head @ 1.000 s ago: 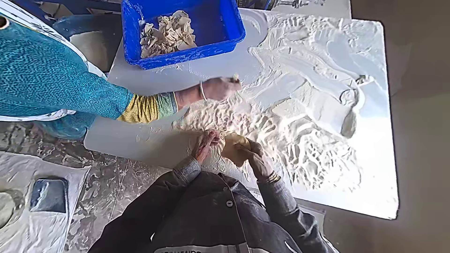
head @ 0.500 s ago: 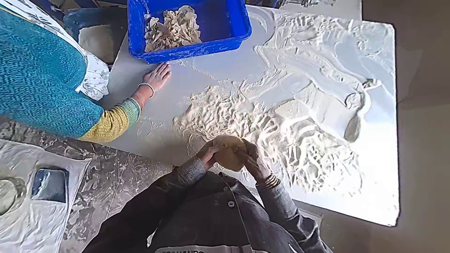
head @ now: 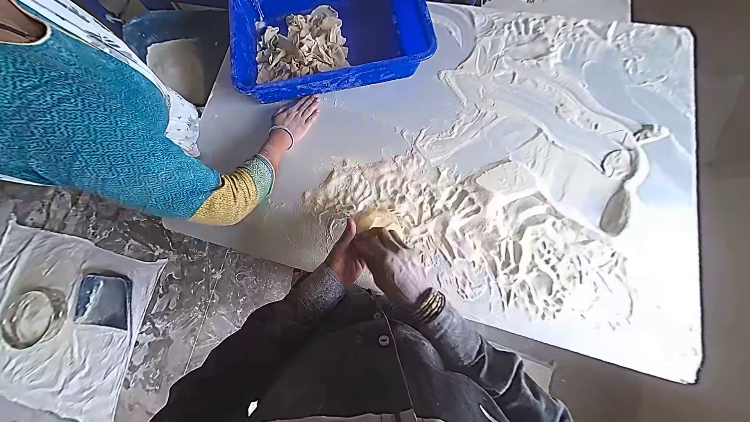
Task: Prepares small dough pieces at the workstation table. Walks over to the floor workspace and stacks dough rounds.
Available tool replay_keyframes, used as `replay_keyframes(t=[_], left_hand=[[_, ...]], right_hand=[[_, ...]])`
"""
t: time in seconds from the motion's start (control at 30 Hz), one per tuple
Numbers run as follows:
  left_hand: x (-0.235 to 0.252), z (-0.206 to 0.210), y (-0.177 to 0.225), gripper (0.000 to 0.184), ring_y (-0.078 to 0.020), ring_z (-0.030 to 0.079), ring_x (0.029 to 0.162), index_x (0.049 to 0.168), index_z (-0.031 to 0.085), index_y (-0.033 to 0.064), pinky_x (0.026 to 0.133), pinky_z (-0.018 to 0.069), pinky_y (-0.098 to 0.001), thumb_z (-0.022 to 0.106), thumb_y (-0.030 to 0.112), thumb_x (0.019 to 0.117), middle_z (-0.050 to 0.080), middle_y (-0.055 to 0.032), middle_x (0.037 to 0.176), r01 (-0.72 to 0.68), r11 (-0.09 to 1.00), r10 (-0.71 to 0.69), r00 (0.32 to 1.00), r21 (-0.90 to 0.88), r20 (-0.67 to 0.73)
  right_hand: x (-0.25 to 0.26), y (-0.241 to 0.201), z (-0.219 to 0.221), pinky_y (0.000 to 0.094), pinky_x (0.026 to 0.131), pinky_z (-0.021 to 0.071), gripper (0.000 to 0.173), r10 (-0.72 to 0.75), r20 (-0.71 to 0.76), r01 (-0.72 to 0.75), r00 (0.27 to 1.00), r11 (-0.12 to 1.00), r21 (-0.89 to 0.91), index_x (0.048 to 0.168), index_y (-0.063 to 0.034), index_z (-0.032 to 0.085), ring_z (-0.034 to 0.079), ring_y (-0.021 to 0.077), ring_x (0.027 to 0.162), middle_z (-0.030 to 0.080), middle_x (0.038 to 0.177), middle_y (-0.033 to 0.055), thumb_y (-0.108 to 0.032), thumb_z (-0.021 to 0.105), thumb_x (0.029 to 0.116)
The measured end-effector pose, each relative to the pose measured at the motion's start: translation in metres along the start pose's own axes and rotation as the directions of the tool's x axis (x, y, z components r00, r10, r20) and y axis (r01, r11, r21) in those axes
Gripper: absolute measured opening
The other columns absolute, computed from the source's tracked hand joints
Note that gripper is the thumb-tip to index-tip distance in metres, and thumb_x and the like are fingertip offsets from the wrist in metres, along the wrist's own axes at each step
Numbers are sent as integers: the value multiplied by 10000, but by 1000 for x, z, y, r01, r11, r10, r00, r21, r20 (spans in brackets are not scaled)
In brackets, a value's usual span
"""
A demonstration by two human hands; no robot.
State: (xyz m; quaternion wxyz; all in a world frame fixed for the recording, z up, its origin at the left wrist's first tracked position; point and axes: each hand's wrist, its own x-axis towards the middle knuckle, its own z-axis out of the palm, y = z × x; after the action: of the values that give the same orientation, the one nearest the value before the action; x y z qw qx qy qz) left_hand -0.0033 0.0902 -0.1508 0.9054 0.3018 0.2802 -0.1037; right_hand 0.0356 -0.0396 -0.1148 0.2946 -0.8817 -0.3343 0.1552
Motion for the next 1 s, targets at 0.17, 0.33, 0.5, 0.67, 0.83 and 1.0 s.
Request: replay_keyframes(t=[0.17,0.33,0.5,0.67,0.83,1.0], left_hand=[[-1,-10,13,301,-177,679,887,1335,449,12,790,589,-343,511,43,1041,644,-120,1042,22,996,11,926,83,-377],[-15,-19,16,345,-221,692,963,1367,430,6,851,594,-396,513,45,1035,662,-149,1102,3,995,23,966,100,-257],[-22,-15,21,328,-183,671,983,1355,479,0,878,570,-363,470,185,1084,660,-131,1108,55,977,7,957,206,-291],[-24,-24,26,316,-209,685,972,1369,452,7,853,587,-392,436,152,1089,664,-142,1106,-8,993,40,962,118,-269],[-32,-25,32,300,-164,682,948,1318,506,23,852,576,-359,415,201,1094,685,-89,1057,-22,990,46,983,137,-178],[-32,-36,40,485,-200,645,1003,1366,523,57,876,539,-418,352,423,1099,661,-108,1134,22,987,-4,994,157,-112]], right_hand=[[-8,7,8,459,895,581,280,80,-155,-44,985,974,224,1151,-47,744,715,280,1034,738,1144,132,-231,619,981],[0,40,10,326,866,563,615,407,72,-350,911,665,660,1356,20,579,673,157,1053,676,1233,128,-440,630,951],[0,20,27,322,870,604,497,408,241,-389,881,332,860,1261,21,601,711,122,958,721,1054,71,-219,710,840],[2,5,39,406,886,549,546,294,-322,-147,900,899,412,1286,28,615,643,273,1119,628,1295,213,-287,724,853],[5,-6,37,564,964,479,305,144,-403,-80,904,982,172,1072,-88,762,614,378,1139,685,1190,161,-327,680,900],[11,-16,28,606,983,459,257,25,-323,26,946,988,154,948,9,740,623,445,1097,692,1094,242,-240,705,897]])
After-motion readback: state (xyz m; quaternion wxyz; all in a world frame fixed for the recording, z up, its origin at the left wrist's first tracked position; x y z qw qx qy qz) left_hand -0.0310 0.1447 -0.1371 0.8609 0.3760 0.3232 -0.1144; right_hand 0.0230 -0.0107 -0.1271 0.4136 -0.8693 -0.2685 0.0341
